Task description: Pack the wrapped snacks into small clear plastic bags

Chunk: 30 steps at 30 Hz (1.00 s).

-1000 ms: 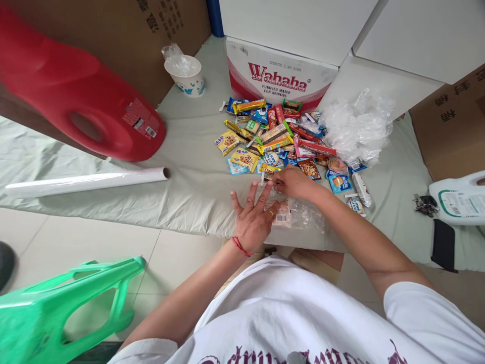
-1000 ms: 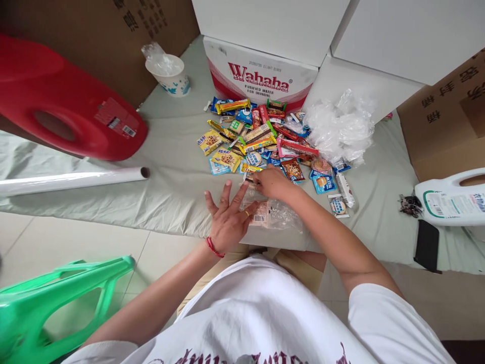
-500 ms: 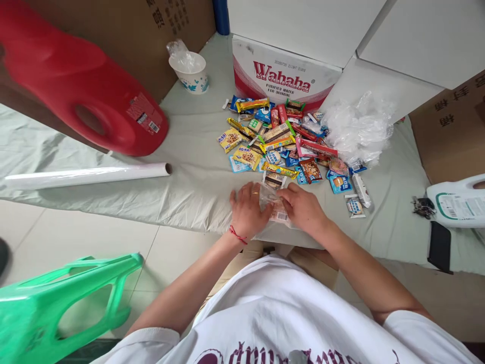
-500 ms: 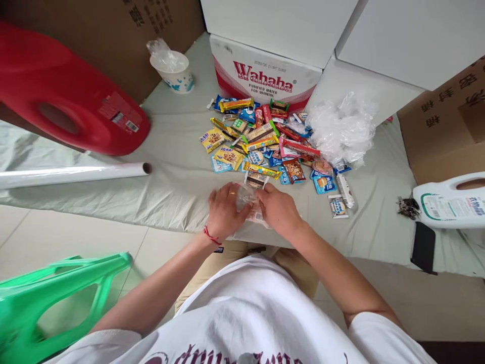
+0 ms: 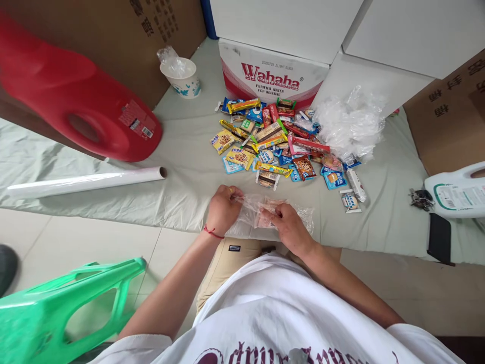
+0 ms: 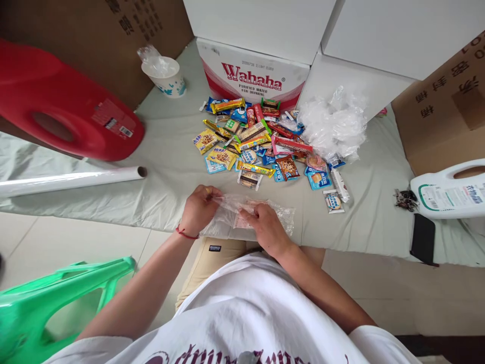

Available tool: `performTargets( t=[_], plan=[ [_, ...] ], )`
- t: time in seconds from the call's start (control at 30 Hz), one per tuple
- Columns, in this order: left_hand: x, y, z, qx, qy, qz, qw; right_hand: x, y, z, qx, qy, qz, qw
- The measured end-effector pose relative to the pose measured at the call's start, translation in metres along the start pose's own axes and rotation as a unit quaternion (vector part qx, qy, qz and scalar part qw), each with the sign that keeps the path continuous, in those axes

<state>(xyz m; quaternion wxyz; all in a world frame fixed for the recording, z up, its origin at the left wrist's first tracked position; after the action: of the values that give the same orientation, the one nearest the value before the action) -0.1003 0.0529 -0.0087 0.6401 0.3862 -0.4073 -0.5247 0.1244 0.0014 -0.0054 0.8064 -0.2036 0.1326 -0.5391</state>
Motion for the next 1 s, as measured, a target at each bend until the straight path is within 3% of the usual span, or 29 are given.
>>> performTargets(
  t=[0.13, 0.3, 0.4, 0.53, 0.63, 0.73, 0.77, 0.83, 0.93, 1.0],
  plan=[
    [0.013, 0.026, 0.003, 0.168, -0.030, 0.069, 0.983, 0.001, 0.003, -0.007, -0.014, 0.015, 0.004, 1.000],
    [0.038, 0.056, -0.040, 0.243, -0.148, 0.074, 0.956, 0.001, 0.004, -0.015, 0.037, 0.027, 0.071, 0.996],
    [0.051, 0.053, -0.064, 0.221, -0.133, 0.037, 0.965, 0.001, 0.005, -0.008, -0.026, 0.039, 0.095, 0.994],
    [0.057, 0.045, -0.074, 0.150, -0.106, -0.077, 0.980, 0.003, 0.022, 0.016, -0.181, 0.011, 0.139, 0.974],
    [0.058, 0.039, -0.079, 0.055, -0.115, -0.143, 0.981, 0.003, 0.053, 0.040, -0.253, 0.028, 0.066, 0.965],
    [0.066, 0.033, -0.088, -0.039, -0.121, -0.211, 0.969, -0.001, 0.082, 0.059, -0.163, 0.147, -0.088, 0.972],
    [0.071, 0.030, -0.091, -0.067, -0.117, -0.235, 0.963, -0.003, 0.087, 0.061, -0.114, 0.150, -0.124, 0.974],
    [0.079, 0.025, -0.097, -0.118, -0.105, -0.272, 0.949, -0.004, 0.087, 0.056, -0.033, 0.072, -0.147, 0.986],
    [0.087, 0.017, -0.104, -0.170, -0.091, -0.304, 0.933, 0.005, 0.076, 0.041, 0.038, -0.060, -0.111, 0.991],
    [0.089, 0.012, -0.107, -0.186, -0.083, -0.317, 0.926, 0.016, 0.068, 0.037, 0.055, -0.060, -0.093, 0.992]
  ],
)
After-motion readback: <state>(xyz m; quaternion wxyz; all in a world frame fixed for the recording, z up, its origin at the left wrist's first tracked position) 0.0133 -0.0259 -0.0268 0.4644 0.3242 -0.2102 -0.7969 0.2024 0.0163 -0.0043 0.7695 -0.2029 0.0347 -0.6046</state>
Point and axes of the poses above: each hand's wrist, its own x-axis away from the middle knuckle, its own z-axis out of the back of the hand, y = z × x, the point moved 2 cm from there along -x, towards the middle knuckle, and after that the axes turned 13 degrees about x, right-handed, at the moved point
